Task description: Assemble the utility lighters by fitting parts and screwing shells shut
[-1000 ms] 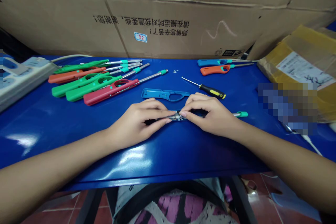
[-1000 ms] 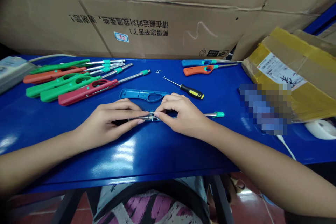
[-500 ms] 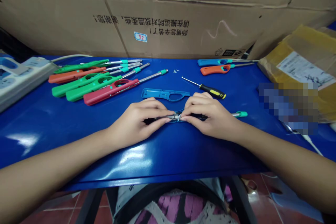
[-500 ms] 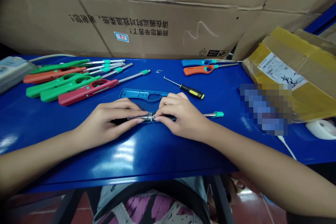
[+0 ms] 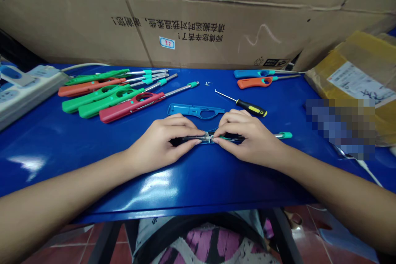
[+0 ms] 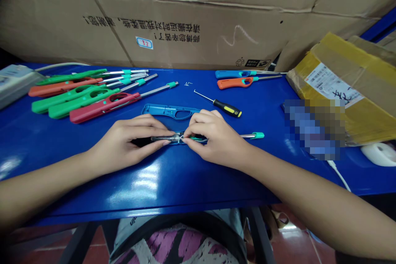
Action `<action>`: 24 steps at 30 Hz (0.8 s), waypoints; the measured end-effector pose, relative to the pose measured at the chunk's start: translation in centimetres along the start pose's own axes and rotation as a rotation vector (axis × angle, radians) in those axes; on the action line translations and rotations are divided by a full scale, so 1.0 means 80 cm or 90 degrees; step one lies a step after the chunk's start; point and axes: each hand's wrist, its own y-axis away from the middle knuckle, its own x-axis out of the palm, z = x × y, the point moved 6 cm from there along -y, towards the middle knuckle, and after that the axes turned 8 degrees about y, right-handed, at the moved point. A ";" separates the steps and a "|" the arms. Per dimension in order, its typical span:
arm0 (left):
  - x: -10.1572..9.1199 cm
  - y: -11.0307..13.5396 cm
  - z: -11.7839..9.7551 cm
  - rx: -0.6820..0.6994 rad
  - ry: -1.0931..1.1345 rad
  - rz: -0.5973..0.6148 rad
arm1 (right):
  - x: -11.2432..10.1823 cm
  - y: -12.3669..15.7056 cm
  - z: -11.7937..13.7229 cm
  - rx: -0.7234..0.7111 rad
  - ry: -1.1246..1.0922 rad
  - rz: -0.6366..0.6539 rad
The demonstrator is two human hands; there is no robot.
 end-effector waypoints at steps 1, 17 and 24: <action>0.000 0.000 0.000 -0.002 -0.002 0.002 | -0.002 0.000 0.000 0.010 -0.003 0.001; 0.003 -0.002 -0.002 -0.012 0.011 0.008 | 0.009 -0.001 -0.002 0.042 -0.008 0.040; 0.004 0.000 0.001 -0.019 0.002 0.024 | 0.011 -0.002 -0.002 0.033 -0.023 0.021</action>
